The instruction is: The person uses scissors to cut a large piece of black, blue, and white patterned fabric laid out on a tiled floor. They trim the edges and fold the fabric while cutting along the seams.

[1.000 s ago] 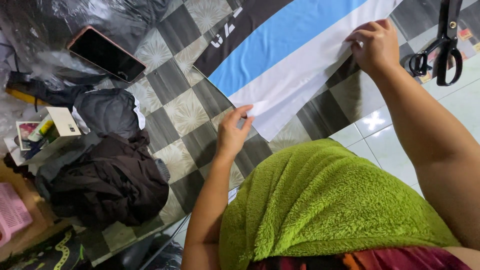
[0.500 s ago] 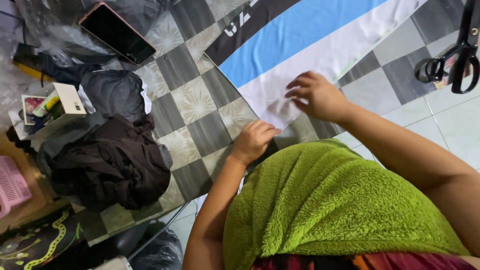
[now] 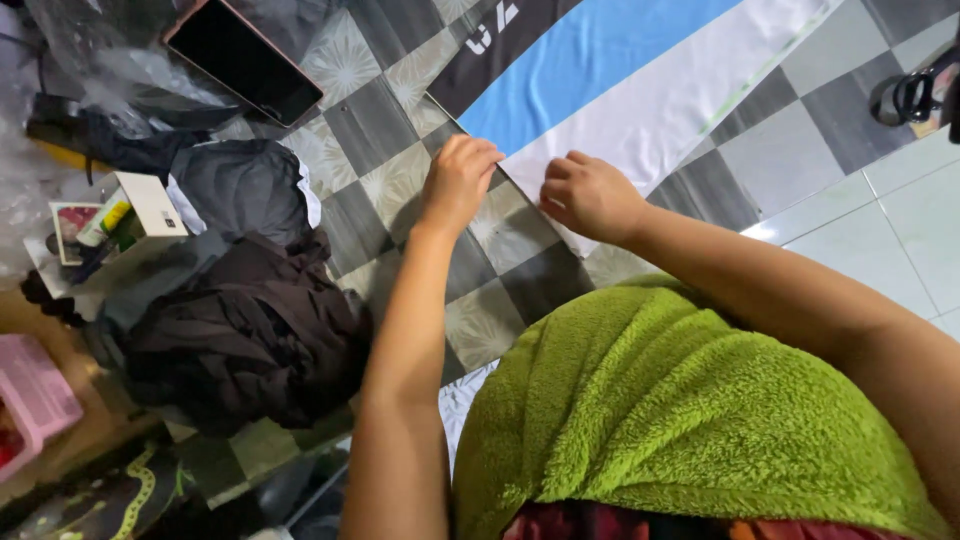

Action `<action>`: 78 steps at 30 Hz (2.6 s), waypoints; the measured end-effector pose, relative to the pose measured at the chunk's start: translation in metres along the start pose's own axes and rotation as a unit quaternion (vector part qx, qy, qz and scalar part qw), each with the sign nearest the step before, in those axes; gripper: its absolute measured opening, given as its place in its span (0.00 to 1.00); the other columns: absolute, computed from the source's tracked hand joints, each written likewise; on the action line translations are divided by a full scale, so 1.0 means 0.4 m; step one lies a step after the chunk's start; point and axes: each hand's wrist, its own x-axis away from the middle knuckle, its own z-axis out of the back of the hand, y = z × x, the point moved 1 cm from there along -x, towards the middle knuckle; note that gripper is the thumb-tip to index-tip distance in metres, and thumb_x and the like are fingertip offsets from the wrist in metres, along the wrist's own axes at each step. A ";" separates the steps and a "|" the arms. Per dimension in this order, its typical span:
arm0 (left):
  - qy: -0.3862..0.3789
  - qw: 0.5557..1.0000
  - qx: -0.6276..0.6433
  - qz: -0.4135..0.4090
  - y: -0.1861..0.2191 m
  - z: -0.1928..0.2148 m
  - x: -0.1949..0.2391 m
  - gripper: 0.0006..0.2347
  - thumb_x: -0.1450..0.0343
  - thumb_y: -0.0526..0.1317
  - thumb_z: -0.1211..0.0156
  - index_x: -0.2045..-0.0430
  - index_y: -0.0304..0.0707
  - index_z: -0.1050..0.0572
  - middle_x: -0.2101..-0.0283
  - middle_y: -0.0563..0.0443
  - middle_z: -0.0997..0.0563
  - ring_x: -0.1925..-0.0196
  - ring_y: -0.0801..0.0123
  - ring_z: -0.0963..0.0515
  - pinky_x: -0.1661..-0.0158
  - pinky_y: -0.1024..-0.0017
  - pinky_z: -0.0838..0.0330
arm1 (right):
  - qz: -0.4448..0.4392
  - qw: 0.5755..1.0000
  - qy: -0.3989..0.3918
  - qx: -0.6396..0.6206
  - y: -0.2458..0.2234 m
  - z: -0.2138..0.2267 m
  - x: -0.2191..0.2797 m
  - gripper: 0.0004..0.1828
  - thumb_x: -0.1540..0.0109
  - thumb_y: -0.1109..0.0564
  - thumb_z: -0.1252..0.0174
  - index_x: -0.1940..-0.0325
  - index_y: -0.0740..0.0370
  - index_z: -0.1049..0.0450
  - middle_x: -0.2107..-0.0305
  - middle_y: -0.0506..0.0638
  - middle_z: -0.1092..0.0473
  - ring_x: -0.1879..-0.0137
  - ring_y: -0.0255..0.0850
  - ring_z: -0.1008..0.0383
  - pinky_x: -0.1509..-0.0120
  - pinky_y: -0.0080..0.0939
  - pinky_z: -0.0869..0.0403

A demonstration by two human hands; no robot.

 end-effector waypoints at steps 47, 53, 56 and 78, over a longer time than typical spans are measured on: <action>-0.073 0.986 0.088 -0.122 -0.141 -0.007 -0.041 0.05 0.41 0.27 0.40 0.81 0.39 0.23 0.72 0.53 0.26 0.67 0.62 0.29 0.69 0.69 0.32 | -0.205 0.976 -0.075 -0.022 -0.042 -0.065 -0.143 0.11 0.45 0.56 0.33 0.68 0.63 0.27 0.65 0.55 0.36 0.60 0.52 0.35 0.56 0.47 0.32; -0.084 0.986 0.089 -0.114 -0.137 -0.004 -0.039 0.04 0.39 0.28 0.37 0.78 0.38 0.21 0.70 0.54 0.25 0.65 0.62 0.29 0.68 0.68 0.31 | -0.187 0.980 -0.051 -0.040 -0.023 -0.067 -0.138 0.03 0.44 0.63 0.38 0.71 0.64 0.26 0.68 0.55 0.35 0.64 0.50 0.34 0.56 0.45 0.33; -0.089 0.987 0.086 -0.105 -0.134 -0.003 -0.039 0.04 0.39 0.31 0.34 0.77 0.39 0.21 0.69 0.54 0.25 0.64 0.63 0.29 0.67 0.68 0.31 | -0.225 0.969 -0.041 -0.094 -0.012 -0.064 -0.132 0.03 0.41 0.64 0.37 0.70 0.66 0.24 0.68 0.55 0.34 0.67 0.47 0.33 0.61 0.43 0.31; -0.004 0.992 0.018 -0.124 -0.116 0.013 -0.027 0.08 0.40 0.30 0.35 0.82 0.44 0.29 0.69 0.57 0.29 0.63 0.65 0.31 0.64 0.71 0.37 | -0.272 0.956 -0.104 -0.027 -0.057 -0.057 -0.099 0.11 0.42 0.57 0.39 0.74 0.62 0.33 0.76 0.51 0.36 0.71 0.49 0.35 0.70 0.49 0.37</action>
